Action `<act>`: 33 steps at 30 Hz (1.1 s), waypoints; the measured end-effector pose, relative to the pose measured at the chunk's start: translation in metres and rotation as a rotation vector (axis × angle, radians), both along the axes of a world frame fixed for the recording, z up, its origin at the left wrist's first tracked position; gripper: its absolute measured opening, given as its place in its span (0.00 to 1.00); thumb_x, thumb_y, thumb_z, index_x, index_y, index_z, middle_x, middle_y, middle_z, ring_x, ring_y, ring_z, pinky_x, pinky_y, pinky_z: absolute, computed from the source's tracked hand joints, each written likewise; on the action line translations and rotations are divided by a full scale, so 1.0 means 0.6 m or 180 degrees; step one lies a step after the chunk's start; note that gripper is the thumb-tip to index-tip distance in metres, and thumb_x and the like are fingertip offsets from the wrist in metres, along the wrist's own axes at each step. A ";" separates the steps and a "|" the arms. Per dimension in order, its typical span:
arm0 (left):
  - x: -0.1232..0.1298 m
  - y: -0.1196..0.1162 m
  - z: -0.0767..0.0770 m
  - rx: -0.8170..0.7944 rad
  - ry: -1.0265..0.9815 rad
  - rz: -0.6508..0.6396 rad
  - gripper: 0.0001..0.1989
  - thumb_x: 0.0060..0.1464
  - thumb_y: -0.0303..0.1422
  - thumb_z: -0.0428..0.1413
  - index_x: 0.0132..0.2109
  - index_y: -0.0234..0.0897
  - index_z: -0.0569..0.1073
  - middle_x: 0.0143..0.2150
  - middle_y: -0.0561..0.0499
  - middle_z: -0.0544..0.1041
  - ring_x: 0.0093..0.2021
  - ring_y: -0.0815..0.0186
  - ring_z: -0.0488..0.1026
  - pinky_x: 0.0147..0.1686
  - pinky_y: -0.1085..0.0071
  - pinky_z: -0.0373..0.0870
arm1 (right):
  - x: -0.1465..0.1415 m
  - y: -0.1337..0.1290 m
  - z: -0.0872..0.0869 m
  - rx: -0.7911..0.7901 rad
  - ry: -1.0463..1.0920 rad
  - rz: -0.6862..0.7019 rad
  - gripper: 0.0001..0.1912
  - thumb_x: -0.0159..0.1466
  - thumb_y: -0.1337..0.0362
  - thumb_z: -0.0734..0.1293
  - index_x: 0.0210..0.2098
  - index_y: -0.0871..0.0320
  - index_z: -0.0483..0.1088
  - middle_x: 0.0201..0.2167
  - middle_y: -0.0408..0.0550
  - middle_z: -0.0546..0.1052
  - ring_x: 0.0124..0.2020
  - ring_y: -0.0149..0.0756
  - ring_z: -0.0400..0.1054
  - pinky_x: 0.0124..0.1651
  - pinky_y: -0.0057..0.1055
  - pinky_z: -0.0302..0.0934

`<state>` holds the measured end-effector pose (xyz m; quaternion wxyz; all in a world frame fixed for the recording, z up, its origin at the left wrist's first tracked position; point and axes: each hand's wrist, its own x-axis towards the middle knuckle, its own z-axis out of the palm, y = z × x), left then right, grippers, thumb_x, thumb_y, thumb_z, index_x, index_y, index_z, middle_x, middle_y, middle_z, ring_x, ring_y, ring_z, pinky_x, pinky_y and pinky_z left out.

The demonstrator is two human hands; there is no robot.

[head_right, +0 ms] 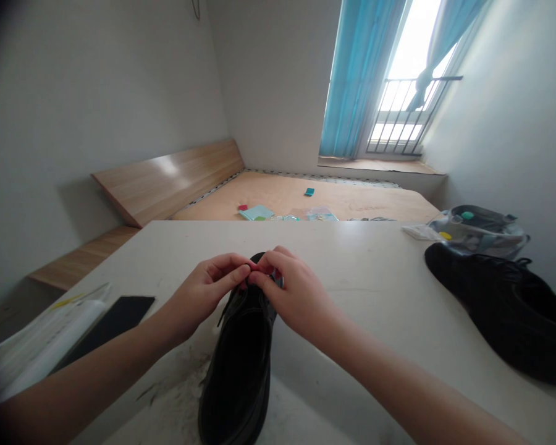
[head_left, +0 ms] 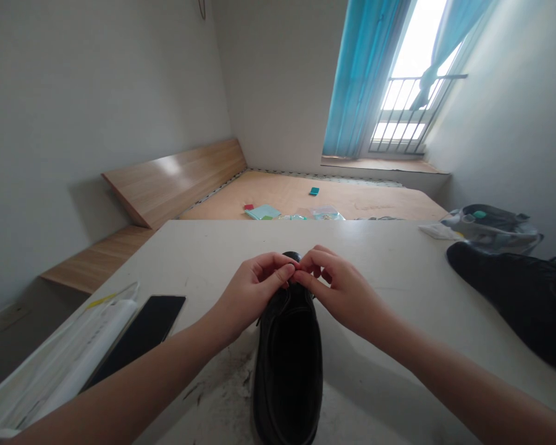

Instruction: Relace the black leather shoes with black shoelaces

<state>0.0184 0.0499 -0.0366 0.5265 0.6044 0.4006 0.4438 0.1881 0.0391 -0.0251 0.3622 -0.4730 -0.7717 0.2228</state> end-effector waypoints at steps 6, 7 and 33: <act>0.002 0.000 0.003 -0.0083 0.0005 0.0041 0.13 0.50 0.41 0.60 0.32 0.34 0.74 0.25 0.54 0.71 0.28 0.69 0.66 0.30 0.73 0.63 | 0.004 -0.006 0.001 0.1464 -0.1300 0.0117 0.09 0.68 0.69 0.59 0.30 0.58 0.64 0.29 0.45 0.68 0.31 0.36 0.60 0.32 0.33 0.51; 0.002 -0.001 0.005 -0.0101 0.0006 0.0045 0.13 0.50 0.41 0.60 0.32 0.34 0.74 0.25 0.55 0.71 0.28 0.70 0.66 0.30 0.73 0.62 | 0.005 -0.007 0.001 0.1758 -0.1577 0.0102 0.10 0.68 0.69 0.58 0.31 0.58 0.65 0.29 0.46 0.68 0.31 0.37 0.59 0.31 0.34 0.50; -0.015 0.008 0.010 0.1058 0.0942 -0.0260 0.07 0.53 0.30 0.58 0.41 0.37 0.74 0.36 0.51 0.78 0.37 0.65 0.73 0.35 0.72 0.68 | 0.027 0.017 0.008 -0.0523 -0.0269 0.0465 0.04 0.61 0.62 0.66 0.35 0.56 0.70 0.35 0.45 0.70 0.34 0.33 0.62 0.35 0.31 0.57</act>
